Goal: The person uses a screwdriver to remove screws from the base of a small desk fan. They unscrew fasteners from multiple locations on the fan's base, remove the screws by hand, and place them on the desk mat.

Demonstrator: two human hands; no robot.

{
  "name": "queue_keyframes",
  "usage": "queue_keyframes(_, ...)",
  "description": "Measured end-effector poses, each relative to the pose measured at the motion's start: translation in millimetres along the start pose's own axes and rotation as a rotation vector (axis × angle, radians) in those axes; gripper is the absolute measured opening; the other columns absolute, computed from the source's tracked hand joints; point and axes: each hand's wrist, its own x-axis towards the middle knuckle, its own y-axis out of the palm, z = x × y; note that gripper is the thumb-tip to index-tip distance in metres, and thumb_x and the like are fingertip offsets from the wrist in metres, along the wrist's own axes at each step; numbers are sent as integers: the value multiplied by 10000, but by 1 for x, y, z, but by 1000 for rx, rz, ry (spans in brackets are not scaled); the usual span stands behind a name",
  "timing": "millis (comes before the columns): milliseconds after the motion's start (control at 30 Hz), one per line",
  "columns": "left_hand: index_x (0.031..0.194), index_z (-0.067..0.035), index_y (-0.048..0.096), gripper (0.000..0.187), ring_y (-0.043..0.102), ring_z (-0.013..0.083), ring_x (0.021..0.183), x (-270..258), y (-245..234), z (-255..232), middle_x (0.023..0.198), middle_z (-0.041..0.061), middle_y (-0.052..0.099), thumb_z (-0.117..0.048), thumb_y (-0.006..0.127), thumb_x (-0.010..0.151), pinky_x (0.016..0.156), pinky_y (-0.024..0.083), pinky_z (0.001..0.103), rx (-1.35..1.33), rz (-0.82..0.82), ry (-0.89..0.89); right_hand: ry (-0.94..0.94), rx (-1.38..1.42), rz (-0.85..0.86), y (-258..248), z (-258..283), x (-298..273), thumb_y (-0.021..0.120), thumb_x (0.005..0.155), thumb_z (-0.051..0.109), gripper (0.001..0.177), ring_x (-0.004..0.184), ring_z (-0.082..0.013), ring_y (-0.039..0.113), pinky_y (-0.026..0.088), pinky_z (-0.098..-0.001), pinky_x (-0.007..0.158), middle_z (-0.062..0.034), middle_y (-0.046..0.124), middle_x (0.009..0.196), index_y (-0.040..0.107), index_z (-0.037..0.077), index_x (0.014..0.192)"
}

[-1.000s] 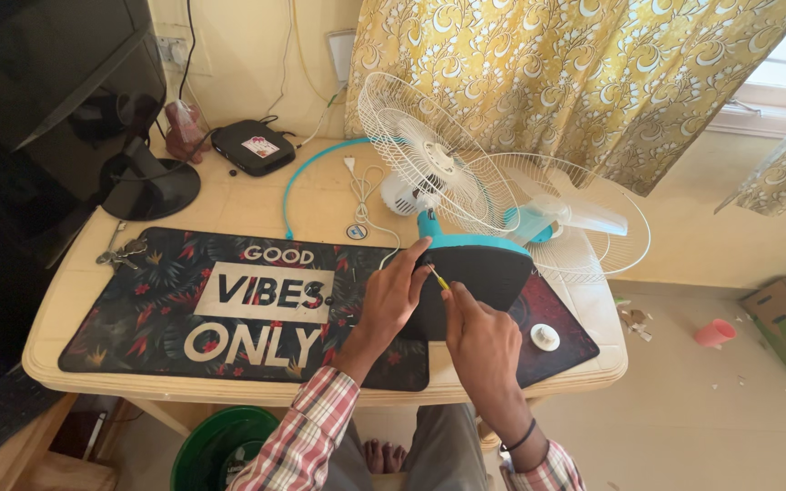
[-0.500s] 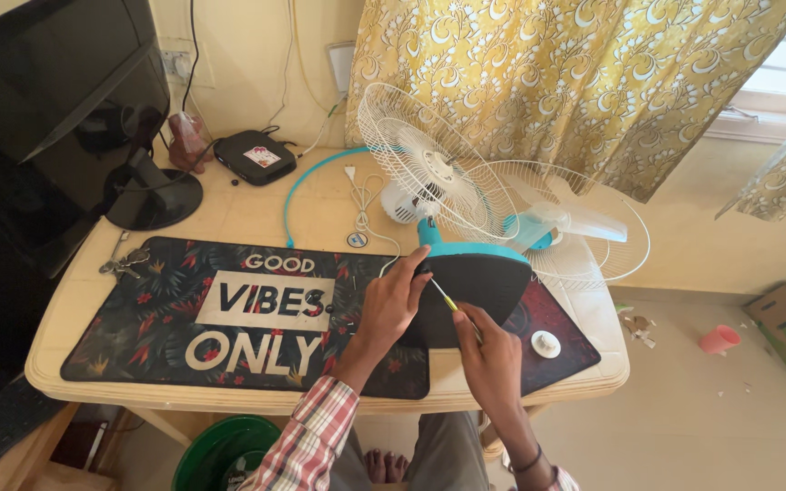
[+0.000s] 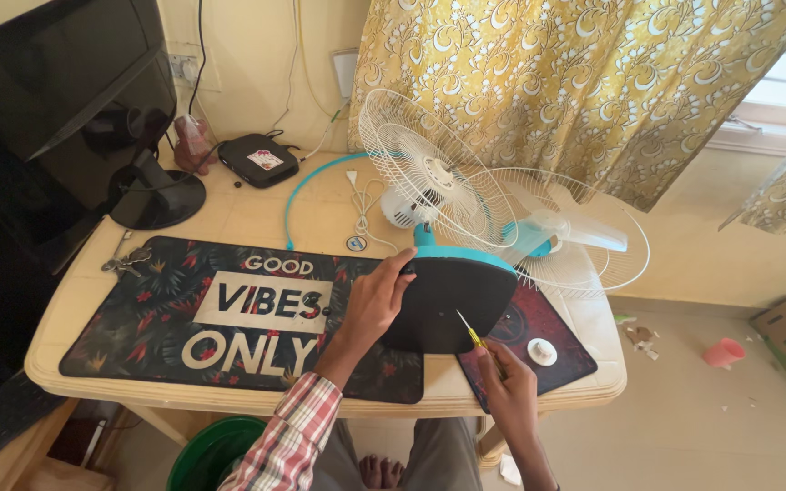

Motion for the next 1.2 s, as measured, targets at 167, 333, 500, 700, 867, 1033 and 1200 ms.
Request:
queue_keyframes(167,1394,-52,530,416,731,400,909,-5,-3,4,1165,210,711,-121,679,1012,694,576,440,-11,24,-85,-78,1,14,3,-11,-3,687,947,229,273,590,-31,480,405,-236,527,24,588,623,753,40,1133)
queue_keyframes(333,1500,-46,436,532,688,419,1148,-15,-5,3,1366,225,644,-198,647,1036,865,592,432,9,18,-41,-18,-12,-13,4,-20,-7,693,944,210,281,597,-49,472,396,-252,534,-11,592,633,748,32,1155)
queue_keyframes(500,1531,-58,415,588,676,426,1169,-32,-6,3,1427,240,610,-276,634,1031,900,584,434,23,57,-205,-26,78,-31,0,-40,-11,682,931,164,303,654,-25,548,448,-222,570,10,644,706,718,7,1187)
queue_keyframes(700,1425,-57,558,471,727,368,1137,-56,-7,5,1224,216,724,-265,660,1014,880,593,415,-15,45,-344,-6,281,6,7,-63,-15,647,935,89,346,787,-26,591,473,-202,657,8,701,927,680,-27,1260)
queue_keyframes(867,1297,-35,650,363,774,237,1041,-76,-12,7,1139,164,772,-236,652,994,824,626,343,-169,-9,-541,53,354,-70,10,-78,-21,677,937,50,274,840,-82,637,506,-230,719,-50,719,959,668,-18,1202)
queue_keyframes(1033,1180,-5,726,259,768,188,985,-98,-25,16,1078,134,793,-193,619,1037,819,605,302,-135,-109,-628,-39,425,-272,-8,-96,-13,663,990,53,170,949,-106,671,520,-239,833,-79,725,1037,614,8,1147)
queue_keyframes(1200,1127,14,740,244,763,155,871,-106,-27,28,972,118,804,-185,635,1033,763,591,271,-90,-192,-699,-35,-3,-420,-23,-99,16,726,943,117,173,954,-172,689,533,-341,850,-84,714,1022,665,48,1090)
